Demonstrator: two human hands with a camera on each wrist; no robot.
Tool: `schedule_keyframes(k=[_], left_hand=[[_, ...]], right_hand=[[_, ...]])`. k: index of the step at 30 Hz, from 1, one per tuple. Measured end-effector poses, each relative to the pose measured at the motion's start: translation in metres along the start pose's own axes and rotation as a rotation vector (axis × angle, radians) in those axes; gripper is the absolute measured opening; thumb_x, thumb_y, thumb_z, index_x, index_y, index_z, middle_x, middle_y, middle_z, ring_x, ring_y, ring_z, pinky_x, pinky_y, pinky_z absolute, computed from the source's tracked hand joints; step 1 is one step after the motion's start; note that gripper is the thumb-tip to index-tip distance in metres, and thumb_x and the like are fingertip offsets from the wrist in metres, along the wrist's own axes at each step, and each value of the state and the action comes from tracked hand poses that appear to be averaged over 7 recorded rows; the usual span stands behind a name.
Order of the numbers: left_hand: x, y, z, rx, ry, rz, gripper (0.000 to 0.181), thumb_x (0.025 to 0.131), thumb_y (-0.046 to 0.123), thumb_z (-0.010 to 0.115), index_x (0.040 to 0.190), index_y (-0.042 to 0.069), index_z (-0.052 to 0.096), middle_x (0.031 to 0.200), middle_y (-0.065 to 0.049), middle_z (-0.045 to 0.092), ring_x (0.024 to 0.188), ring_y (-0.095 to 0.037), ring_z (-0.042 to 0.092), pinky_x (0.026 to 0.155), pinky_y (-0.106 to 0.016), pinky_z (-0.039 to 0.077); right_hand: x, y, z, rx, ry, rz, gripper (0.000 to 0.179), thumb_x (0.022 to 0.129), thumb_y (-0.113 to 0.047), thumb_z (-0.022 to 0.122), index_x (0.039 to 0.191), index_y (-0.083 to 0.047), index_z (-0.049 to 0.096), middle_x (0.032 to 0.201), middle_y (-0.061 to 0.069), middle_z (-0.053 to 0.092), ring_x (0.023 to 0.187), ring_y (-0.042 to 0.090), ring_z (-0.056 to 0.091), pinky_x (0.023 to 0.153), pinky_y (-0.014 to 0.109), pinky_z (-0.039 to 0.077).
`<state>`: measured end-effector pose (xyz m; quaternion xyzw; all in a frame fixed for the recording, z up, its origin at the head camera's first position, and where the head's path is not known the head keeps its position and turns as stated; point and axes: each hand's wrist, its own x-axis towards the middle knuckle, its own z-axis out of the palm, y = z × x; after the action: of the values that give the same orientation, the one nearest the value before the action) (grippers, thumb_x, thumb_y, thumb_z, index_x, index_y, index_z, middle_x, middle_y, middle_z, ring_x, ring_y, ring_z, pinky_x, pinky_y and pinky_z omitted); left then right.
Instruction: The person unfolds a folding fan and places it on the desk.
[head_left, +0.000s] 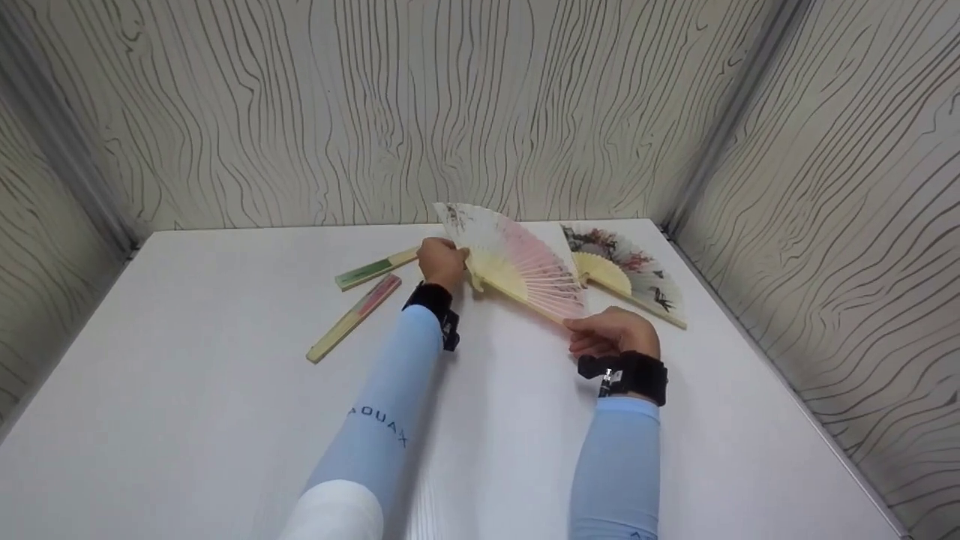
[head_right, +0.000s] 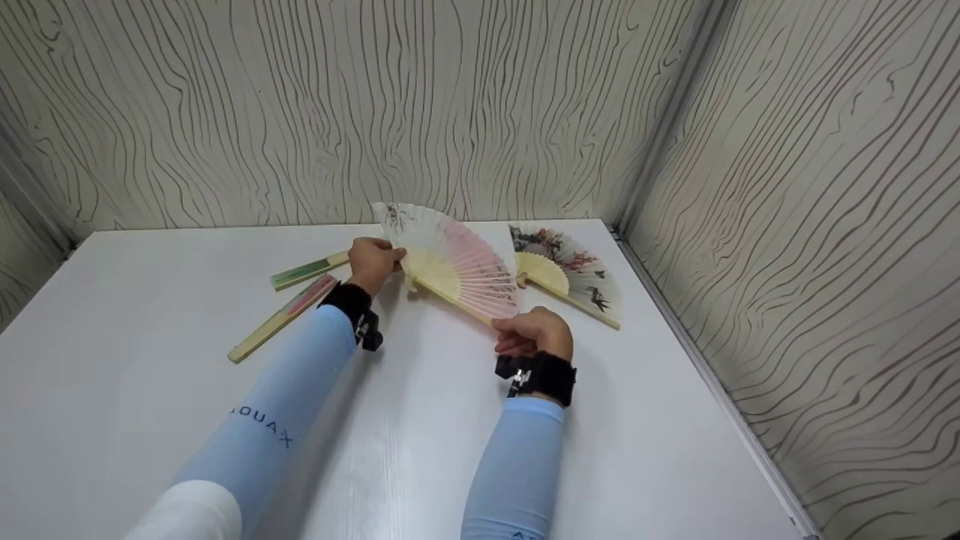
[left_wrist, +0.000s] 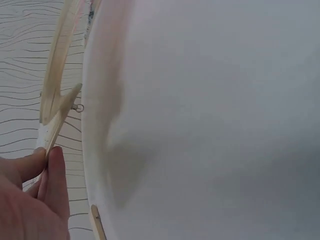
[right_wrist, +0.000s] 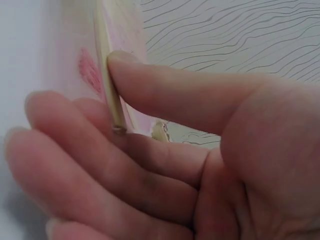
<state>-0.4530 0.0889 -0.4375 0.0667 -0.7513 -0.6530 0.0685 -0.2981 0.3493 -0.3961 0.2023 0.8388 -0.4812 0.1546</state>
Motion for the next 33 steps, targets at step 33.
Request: schedule_keyframes(k=[33], left_hand=[[0.004, -0.017, -0.006, 0.437, -0.272, 0.180, 0.025, 0.090, 0.012, 0.075, 0.110, -0.002, 0.072, 0.112, -0.018, 0.073, 0.111, -0.037, 0.063, 0.100, -0.048, 0.054]], right_hand=[[0.004, -0.005, 0.008, -0.168, -0.065, 0.021, 0.045, 0.096, -0.035, 0.068, 0.107, 0.008, 0.073, 0.071, 0.004, 0.077, 0.060, 0.009, 0.072, 0.061, 0.021, 0.058]])
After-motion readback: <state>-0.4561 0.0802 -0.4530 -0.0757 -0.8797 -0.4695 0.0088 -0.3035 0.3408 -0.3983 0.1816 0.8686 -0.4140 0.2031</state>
